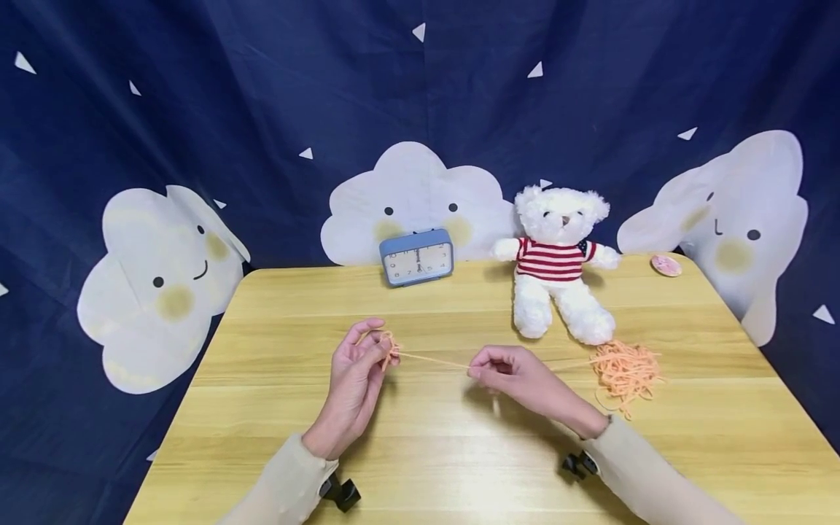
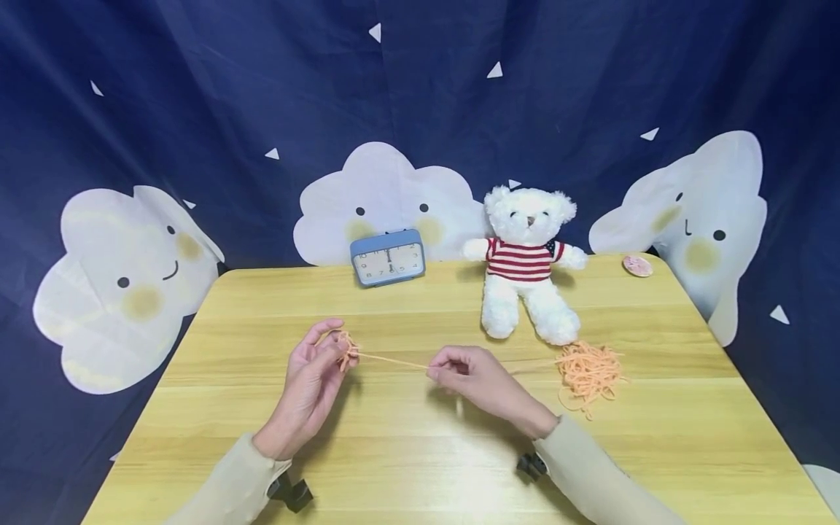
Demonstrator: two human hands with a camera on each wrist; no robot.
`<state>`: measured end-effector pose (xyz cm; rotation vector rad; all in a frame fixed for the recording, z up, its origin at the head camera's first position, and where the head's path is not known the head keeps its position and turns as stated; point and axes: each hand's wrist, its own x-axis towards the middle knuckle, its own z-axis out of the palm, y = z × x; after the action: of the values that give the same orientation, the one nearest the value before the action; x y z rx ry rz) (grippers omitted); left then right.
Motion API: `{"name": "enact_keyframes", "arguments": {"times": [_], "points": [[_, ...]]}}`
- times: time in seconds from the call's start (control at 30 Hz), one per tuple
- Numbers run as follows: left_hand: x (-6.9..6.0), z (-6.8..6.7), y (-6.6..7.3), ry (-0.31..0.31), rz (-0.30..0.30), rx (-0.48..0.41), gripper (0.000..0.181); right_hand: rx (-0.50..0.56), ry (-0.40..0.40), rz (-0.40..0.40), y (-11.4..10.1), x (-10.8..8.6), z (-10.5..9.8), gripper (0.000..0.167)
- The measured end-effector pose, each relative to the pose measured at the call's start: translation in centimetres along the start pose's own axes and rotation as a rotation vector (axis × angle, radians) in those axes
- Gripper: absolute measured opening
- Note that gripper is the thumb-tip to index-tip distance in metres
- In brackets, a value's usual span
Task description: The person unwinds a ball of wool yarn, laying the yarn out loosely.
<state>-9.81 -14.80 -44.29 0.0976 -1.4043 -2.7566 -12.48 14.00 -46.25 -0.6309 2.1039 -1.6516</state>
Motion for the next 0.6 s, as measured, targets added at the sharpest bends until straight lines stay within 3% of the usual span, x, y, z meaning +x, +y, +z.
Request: {"name": "enact_keyframes", "arguments": {"times": [0.33,0.6], "points": [[0.0,-0.6,0.1,0.042,-0.002,0.01,0.032,-0.056,0.2,-0.021,0.1,-4.7,-2.8,0.011],[0.1,-1.1,0.1,0.02,0.018,-0.016,0.03,-0.077,0.254,-0.056,0.1,-7.3,-4.9,0.01]]}}
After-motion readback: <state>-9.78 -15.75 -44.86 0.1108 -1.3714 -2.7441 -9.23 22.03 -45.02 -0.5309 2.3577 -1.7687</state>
